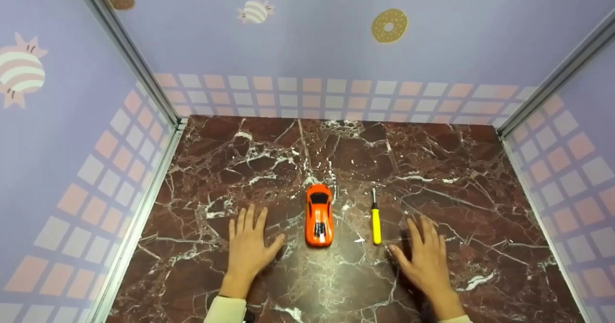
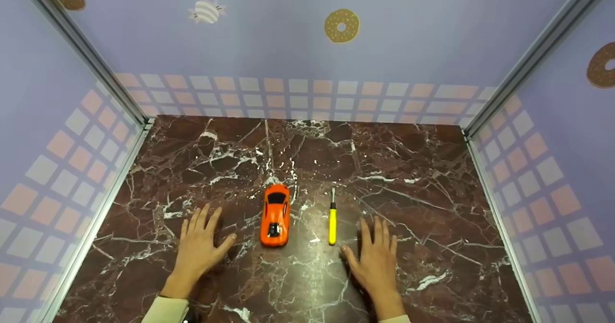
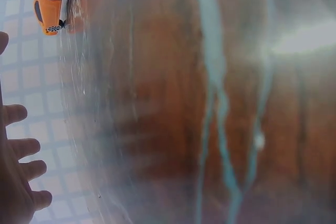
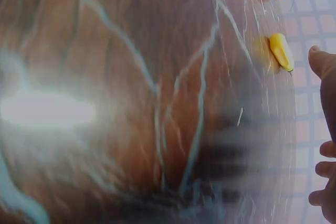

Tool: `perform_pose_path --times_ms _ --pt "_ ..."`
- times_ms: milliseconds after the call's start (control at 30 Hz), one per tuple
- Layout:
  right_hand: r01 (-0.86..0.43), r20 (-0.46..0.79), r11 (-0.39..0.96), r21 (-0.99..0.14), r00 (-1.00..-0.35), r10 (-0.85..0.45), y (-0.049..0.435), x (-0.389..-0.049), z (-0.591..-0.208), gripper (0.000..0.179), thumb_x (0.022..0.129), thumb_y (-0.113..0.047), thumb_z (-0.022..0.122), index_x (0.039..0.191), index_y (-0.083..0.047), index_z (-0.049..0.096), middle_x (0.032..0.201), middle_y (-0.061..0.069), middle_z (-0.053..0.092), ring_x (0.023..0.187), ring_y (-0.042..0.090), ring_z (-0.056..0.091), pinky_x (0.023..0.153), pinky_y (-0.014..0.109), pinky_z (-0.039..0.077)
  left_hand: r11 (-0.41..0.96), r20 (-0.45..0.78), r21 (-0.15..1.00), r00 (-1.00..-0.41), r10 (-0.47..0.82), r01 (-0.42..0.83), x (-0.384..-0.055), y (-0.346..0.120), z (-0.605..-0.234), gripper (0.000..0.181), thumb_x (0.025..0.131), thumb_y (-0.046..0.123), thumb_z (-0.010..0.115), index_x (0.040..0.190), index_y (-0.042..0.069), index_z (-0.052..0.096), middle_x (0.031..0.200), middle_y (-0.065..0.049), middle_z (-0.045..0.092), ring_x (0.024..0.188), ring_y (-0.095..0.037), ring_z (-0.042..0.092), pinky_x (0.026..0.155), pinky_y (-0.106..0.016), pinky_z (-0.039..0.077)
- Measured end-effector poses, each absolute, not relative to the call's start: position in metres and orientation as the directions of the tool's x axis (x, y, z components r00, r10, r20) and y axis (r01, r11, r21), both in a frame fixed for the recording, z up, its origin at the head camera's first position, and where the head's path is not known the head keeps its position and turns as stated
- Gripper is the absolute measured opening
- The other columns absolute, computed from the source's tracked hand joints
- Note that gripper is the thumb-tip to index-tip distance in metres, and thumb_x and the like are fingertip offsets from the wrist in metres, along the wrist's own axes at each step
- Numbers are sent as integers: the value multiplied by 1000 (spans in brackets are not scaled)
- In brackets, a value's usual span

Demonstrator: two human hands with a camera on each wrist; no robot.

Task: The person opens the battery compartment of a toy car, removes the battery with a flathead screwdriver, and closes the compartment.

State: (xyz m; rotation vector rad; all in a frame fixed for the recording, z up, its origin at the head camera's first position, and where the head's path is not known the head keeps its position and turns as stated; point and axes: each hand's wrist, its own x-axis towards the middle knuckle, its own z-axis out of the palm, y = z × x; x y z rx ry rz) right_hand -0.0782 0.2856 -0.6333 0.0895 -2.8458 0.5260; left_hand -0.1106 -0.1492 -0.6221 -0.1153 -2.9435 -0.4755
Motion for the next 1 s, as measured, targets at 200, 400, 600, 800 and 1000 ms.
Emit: perform_pose_path --times_ms 200,400,600,800,1000 --pt "-132 283 921 -365 -959 -25 280 -80 -634 79 88 -47 75 150 -6 48 156 29 39 144 49 34 113 73 25 937 158 340 -987 30 83 -110 -147 -624 85 89 66 61 155 15 45 162 -20 36 151 -43 30 121 -66 19" --pt "-151 308 907 -394 -951 -25 274 -80 -631 77 87 -43 78 147 -3 51 153 29 42 140 50 41 108 72 33 924 166 373 -986 23 84 -111 -144 -623 84 89 64 62 155 14 45 162 -21 37 150 -43 32 120 -66 20" --pt "-182 330 882 -435 -943 -31 266 -81 -630 75 87 -39 80 145 -1 53 147 29 49 131 49 49 103 68 42 903 148 425 -989 3 66 -109 -143 -625 83 89 60 65 155 13 45 162 -20 37 150 -43 32 120 -67 20" --pt "-221 358 861 -457 -933 -50 257 -84 -629 73 86 -34 82 144 0 54 140 28 55 125 47 54 101 62 46 886 118 460 -993 -7 48 -107 -142 -623 82 91 62 63 155 14 44 162 -20 38 151 -42 31 121 -66 20" --pt "-226 343 854 -469 -937 -60 249 -87 -626 72 87 -36 81 144 -1 54 137 25 56 121 43 56 97 59 50 872 118 487 -993 -18 42 -109 -138 -624 80 92 62 62 155 15 45 161 -18 39 150 -41 34 120 -66 21"
